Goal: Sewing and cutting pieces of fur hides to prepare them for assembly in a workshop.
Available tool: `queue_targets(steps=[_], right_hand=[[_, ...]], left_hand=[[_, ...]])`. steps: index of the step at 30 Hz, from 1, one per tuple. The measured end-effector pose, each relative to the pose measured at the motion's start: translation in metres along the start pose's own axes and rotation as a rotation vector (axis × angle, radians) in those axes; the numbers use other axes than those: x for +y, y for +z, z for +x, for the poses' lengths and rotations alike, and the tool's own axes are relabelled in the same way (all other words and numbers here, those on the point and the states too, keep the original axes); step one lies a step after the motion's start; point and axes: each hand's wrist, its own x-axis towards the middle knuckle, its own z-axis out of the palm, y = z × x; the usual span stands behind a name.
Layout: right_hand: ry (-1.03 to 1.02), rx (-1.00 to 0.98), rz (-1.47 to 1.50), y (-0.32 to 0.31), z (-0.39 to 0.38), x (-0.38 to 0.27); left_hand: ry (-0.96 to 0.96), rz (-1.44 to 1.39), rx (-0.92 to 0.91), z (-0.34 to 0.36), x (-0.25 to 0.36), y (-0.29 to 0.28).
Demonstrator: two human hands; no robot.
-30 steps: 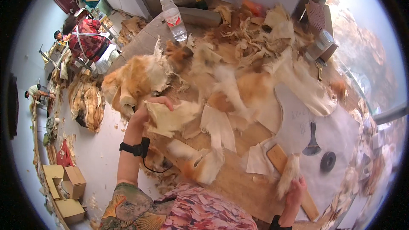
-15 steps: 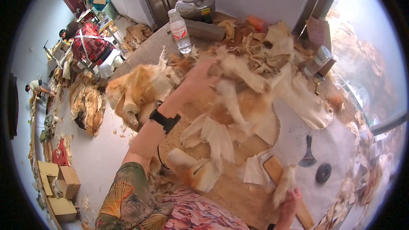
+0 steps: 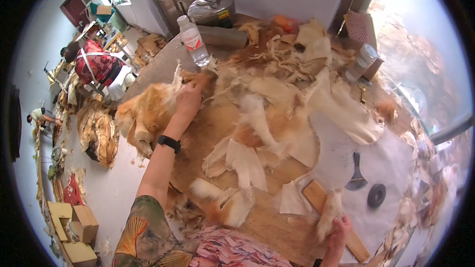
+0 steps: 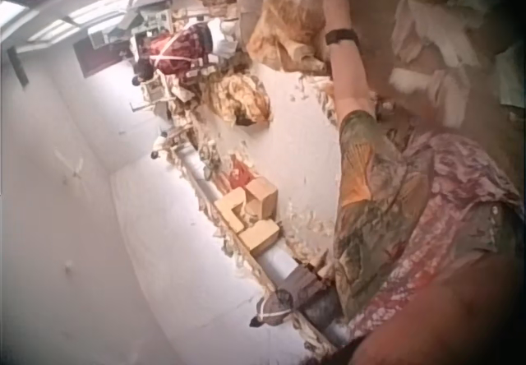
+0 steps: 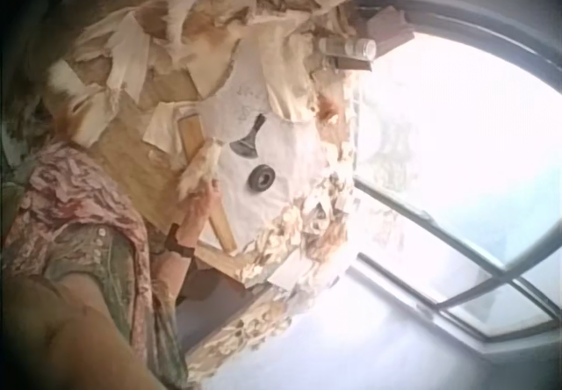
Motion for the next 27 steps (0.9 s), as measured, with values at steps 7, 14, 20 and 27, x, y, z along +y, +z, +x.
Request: queue_targets(steps=[7, 14, 20, 27], right_hand=[[-0.005, 0.018, 0.020, 0.009, -0.003, -0.001], [0.061, 0.002, -0.007, 0.006, -0.002, -0.004], [-0.017, 0.023, -0.052, -0.009, 0.006, 0.011], [-0.004, 0.040, -0.047, -0.011, 0.005, 0.011]], left_hand=[[-0.106, -0.718, -0.046, 0.023, 0.006, -0.015], [-0.059, -0.995, -0.034, 0.057, 0.031, -0.030], [0.122, -0.567, -0.275, 0.083, 0.074, -0.013], [0.109, -0.423, -0.089, 0.144, 0.098, 0.058]])
